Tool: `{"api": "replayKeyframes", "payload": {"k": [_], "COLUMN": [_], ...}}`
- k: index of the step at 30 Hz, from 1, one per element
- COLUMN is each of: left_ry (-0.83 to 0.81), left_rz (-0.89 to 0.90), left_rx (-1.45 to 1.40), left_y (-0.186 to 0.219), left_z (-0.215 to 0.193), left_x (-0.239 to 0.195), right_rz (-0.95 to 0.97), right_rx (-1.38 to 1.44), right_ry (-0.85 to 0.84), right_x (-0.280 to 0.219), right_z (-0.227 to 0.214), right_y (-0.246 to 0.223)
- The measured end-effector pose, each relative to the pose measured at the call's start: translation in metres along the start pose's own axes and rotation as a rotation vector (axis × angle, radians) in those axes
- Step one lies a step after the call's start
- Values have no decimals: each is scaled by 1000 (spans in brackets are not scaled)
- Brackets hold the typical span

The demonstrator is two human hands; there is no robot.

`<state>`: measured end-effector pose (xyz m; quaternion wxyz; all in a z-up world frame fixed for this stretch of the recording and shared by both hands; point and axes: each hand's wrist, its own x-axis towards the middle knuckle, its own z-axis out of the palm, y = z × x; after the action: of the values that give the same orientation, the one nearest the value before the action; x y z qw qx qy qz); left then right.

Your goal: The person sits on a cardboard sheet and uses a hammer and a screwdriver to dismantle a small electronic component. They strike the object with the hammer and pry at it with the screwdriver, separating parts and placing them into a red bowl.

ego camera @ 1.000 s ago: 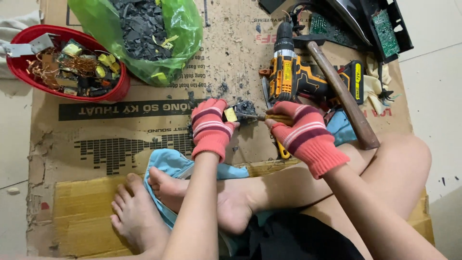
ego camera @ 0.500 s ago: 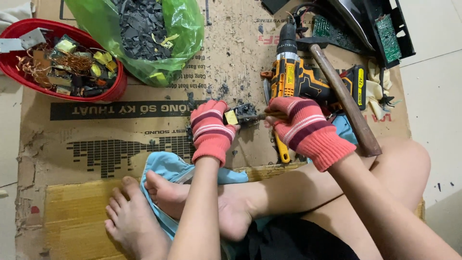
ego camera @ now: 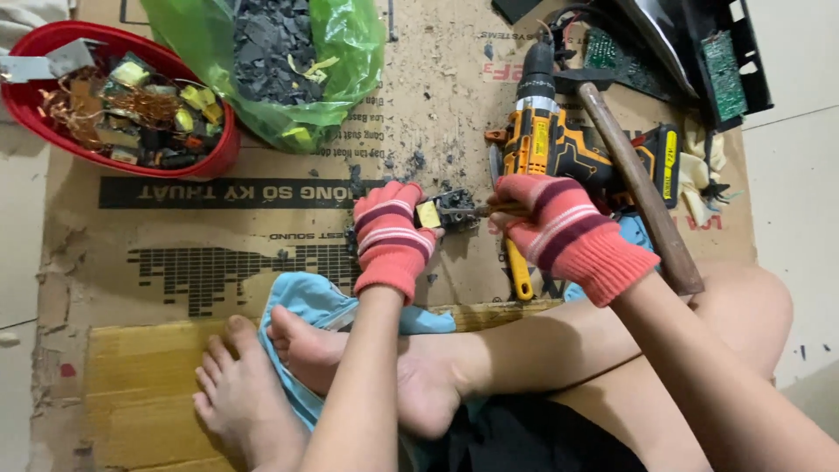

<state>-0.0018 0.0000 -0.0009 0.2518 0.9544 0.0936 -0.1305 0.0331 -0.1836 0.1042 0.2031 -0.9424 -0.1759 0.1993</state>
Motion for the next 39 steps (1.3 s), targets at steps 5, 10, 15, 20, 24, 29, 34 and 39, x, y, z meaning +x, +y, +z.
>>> {"api": "replayKeyframes", "payload": {"k": [5,10,15,20,24,29,34,39], "left_ry": [16,11,-10,10,14,-22,-11,-33], "left_rz": [-7,-15,-19,15,11,13,8,-6], "left_rx": [45,8,8,17,-9,1,-4,-22], "left_y": [-1,-2,3,-4,2,-4,-3,-1], "left_z": [7,9,2,12,3,9,5,4], "left_x": [1,-1,-1,3,-7,3,-2,0], "right_rz": [46,-30,-13,12,27,35,-33,-31], "right_rx": [-195,-377,-323,-208,-214,-89,20,-161], "right_ry": [-179,-181,-180,-150,-205,-161,-150,-147], "right_x": [24,34,36,41,15,-1,1,12], "right_z": [-14,15,8,9,-15,-22,-16,-20], "right_y": [-32,-23,-25,-7,-30,-24,-15,-14]}}
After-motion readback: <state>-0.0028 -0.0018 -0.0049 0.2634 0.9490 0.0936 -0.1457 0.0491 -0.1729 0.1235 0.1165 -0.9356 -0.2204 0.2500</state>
